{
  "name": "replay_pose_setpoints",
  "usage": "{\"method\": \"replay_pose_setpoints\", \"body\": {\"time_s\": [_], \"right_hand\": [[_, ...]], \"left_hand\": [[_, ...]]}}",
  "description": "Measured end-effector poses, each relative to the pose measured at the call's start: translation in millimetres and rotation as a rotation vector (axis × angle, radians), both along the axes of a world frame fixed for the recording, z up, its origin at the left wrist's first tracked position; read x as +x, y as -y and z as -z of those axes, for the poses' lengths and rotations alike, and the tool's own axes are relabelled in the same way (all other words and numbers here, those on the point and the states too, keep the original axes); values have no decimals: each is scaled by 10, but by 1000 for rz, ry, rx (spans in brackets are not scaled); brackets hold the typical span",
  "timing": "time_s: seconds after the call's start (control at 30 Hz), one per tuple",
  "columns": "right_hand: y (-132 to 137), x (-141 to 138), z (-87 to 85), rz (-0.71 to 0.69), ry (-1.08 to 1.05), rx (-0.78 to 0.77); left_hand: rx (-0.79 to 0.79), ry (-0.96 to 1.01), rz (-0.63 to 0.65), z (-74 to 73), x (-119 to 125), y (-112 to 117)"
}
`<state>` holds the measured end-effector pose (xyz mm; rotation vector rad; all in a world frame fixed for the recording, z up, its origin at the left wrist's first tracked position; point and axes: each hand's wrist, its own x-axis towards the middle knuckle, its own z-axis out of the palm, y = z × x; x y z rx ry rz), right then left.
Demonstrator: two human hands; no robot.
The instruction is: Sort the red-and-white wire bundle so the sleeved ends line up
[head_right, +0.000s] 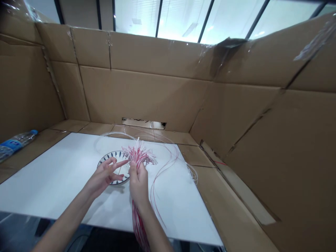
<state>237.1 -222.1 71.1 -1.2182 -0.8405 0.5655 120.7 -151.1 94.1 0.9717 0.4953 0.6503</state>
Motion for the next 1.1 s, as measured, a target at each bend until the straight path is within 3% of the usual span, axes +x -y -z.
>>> {"method": "replay_pose_setpoints", "body": {"time_s": [0.27, 0.4, 0.6, 0.73, 0.93, 1.1], "right_hand": [[465, -363, -88, -91, 112, 26], [619, -617, -4, -140, 219, 73], [784, -939, 200, -204, 260, 61], [903, -981, 245, -242, 165, 3], [1088, -944, 161, -221, 119, 6], [1215, -925, 138, -204, 223, 36]], "left_hand": [[-124, 125, -110, 33, -397, 419], [-218, 123, -129, 91, -518, 674], [-170, 53, -202, 202, -627, 936], [-179, 52, -219, 246, -705, 973], [-203, 155, -310, 350, -759, 883], [-233, 189, -225, 565, -773, 802]]}}
